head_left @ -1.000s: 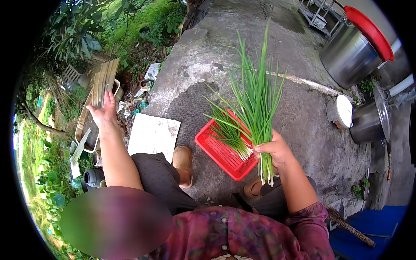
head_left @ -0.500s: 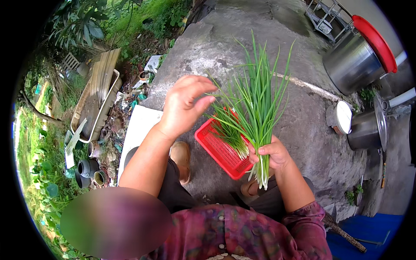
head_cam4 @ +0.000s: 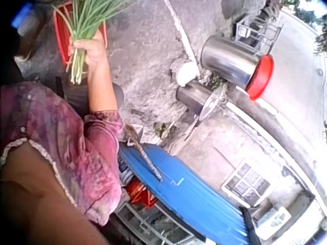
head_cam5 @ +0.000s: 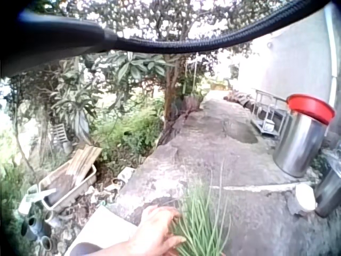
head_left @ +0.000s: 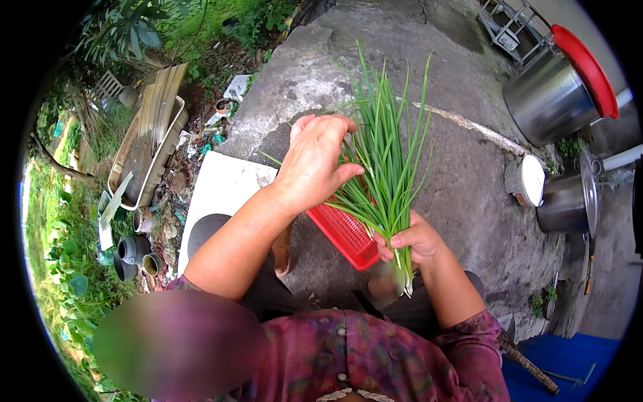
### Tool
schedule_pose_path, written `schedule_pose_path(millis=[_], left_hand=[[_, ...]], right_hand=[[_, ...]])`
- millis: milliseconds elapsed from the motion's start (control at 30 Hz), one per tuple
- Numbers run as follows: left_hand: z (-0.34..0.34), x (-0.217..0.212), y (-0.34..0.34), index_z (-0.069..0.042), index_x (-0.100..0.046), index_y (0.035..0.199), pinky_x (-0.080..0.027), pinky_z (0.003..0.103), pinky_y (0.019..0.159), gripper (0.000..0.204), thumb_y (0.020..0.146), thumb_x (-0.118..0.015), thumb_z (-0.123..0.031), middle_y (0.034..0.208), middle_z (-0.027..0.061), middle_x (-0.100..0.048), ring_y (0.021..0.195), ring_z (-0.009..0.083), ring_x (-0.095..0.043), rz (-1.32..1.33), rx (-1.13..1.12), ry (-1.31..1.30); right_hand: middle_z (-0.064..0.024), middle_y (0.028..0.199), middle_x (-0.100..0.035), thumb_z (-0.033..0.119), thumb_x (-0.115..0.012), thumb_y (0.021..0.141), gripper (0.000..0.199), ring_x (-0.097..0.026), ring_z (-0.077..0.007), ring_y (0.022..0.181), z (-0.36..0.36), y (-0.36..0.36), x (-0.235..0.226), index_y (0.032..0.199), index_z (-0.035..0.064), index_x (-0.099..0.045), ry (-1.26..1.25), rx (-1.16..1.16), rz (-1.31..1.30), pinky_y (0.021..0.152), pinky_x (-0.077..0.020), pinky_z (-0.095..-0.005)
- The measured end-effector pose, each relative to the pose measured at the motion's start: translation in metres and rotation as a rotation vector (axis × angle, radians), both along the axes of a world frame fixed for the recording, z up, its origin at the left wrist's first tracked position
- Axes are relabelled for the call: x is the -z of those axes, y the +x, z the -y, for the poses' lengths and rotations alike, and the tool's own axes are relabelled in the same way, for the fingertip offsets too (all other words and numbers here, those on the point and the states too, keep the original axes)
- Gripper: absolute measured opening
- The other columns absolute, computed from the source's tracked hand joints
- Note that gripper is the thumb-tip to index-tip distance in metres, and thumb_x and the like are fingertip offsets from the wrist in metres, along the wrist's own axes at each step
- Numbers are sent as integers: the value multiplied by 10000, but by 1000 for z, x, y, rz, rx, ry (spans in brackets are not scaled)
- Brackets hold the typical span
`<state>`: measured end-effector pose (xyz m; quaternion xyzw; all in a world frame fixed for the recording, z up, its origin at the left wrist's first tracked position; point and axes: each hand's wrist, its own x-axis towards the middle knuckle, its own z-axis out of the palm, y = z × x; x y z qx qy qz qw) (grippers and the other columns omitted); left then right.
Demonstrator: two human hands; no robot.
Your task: The person sits outdoors and sorts a bundle of green onions by hand, separating individual stalks and placing them into a red plastic basket. The person then carries the basket into a storage area and places it on the floor next to other produce.
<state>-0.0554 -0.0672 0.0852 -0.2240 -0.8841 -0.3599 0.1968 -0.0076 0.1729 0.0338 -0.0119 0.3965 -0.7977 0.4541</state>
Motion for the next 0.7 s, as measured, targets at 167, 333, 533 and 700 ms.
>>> schedule_pose_path(millis=[167,333,533,700], left_hand=[[5,5,0,-56,-605,949,-313,436,963,345,651,-750,-152,1047,112,-573,1063,289,-517,-46,73,-93],[7,8,0,-83,-622,928,-341,426,930,323,635,-752,-123,1031,103,-573,1031,279,-534,-81,160,-125],[10,9,1,-86,-636,862,-351,418,909,207,673,-716,-113,812,43,-564,868,241,-561,3,220,-184],[9,13,-2,-91,-640,802,-358,392,874,158,666,-718,-112,767,36,-547,827,235,-555,-31,254,-162]], right_hand=[[-107,760,-559,91,-740,615,560,-551,-215,560,2,2,-2,1115,2,-504,-2,0,8,543,-462,-354],[-104,765,-558,95,-739,613,545,-554,-219,565,0,2,1,1098,4,-510,33,-16,-10,545,-463,-361],[-96,760,-549,93,-740,611,535,-553,-218,570,2,3,1,1088,10,-512,39,-8,-20,542,-462,-366],[-94,759,-547,90,-739,612,531,-552,-216,569,2,3,3,1086,14,-512,48,-6,-19,541,-461,-366]])
